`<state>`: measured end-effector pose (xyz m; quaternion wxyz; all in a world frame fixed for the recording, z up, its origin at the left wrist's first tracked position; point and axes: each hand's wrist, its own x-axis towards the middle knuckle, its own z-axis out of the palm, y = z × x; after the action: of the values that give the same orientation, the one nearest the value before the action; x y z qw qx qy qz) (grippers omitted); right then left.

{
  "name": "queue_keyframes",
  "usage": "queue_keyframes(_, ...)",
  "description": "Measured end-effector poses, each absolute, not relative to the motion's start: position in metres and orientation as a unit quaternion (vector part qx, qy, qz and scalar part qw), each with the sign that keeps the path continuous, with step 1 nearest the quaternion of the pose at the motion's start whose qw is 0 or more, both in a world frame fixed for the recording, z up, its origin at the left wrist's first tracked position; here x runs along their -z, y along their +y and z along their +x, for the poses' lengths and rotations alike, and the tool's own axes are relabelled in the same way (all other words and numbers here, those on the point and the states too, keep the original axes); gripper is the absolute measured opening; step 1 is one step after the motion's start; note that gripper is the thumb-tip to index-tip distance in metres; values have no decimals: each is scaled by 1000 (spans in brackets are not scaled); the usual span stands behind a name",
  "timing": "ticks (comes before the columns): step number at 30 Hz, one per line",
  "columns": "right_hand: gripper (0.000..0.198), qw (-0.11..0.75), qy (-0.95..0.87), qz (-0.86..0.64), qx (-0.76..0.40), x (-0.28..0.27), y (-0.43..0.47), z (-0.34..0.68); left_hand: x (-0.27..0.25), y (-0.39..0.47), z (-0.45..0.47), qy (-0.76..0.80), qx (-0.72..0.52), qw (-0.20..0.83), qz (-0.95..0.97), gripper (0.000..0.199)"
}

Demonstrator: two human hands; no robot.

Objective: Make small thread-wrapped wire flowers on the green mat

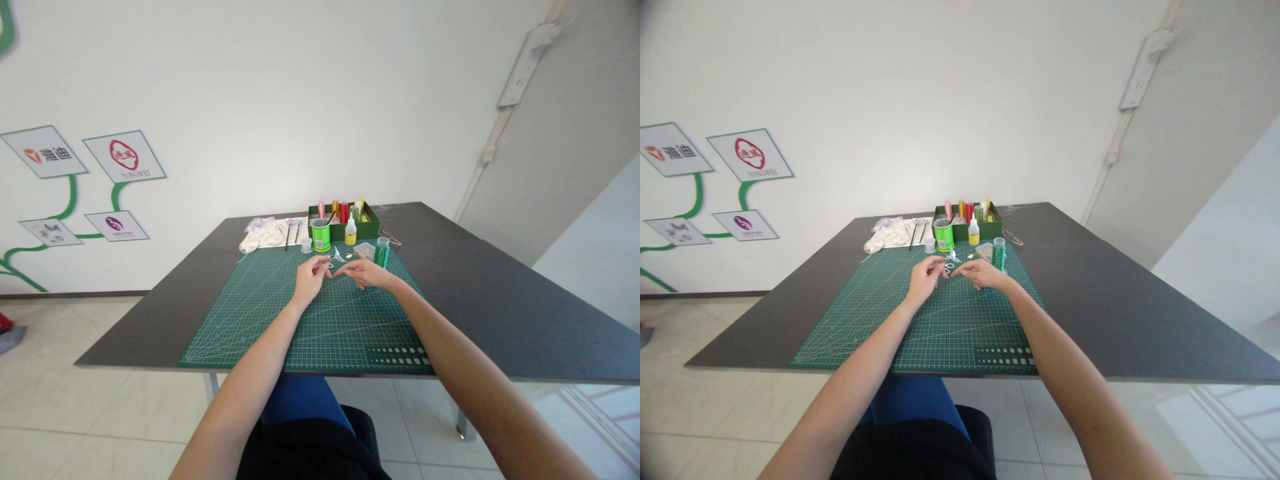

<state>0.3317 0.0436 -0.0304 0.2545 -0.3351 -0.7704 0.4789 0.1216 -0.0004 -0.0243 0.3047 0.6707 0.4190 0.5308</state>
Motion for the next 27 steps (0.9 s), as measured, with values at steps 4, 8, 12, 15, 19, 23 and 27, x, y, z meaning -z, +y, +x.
queue_keyframes(4, 57, 251, -776, -331, -474, 30, 44, 331, 25, 0, 122, 415, -533, 310, 669, 26)
queue_keyframes(8, 56, 250, -776, -331, -476, 30, 44, 332, 26, 0, 121, 414, -536, 314, 665, 26)
queue_keyframes(12, 56, 260, -769, -330, -482, 28, 42, 331, 26, 0, 119, 414, -534, 327, 661, 29)
queue_keyframes(15, 56, 264, -772, -317, -483, 26, 42, 329, 25, 1, 118, 424, -541, 321, 652, 32)
queue_keyframes(19, 57, 265, -776, -323, -473, 25, 42, 328, 26, 2, 117, 416, -544, 324, 653, 38)
queue_keyframes(23, 54, 260, -785, -319, -463, 23, 42, 327, 27, 2, 117, 422, -548, 319, 648, 37)
queue_keyframes(27, 55, 255, -783, -323, -466, 23, 41, 328, 27, 3, 117, 420, -545, 331, 645, 36)
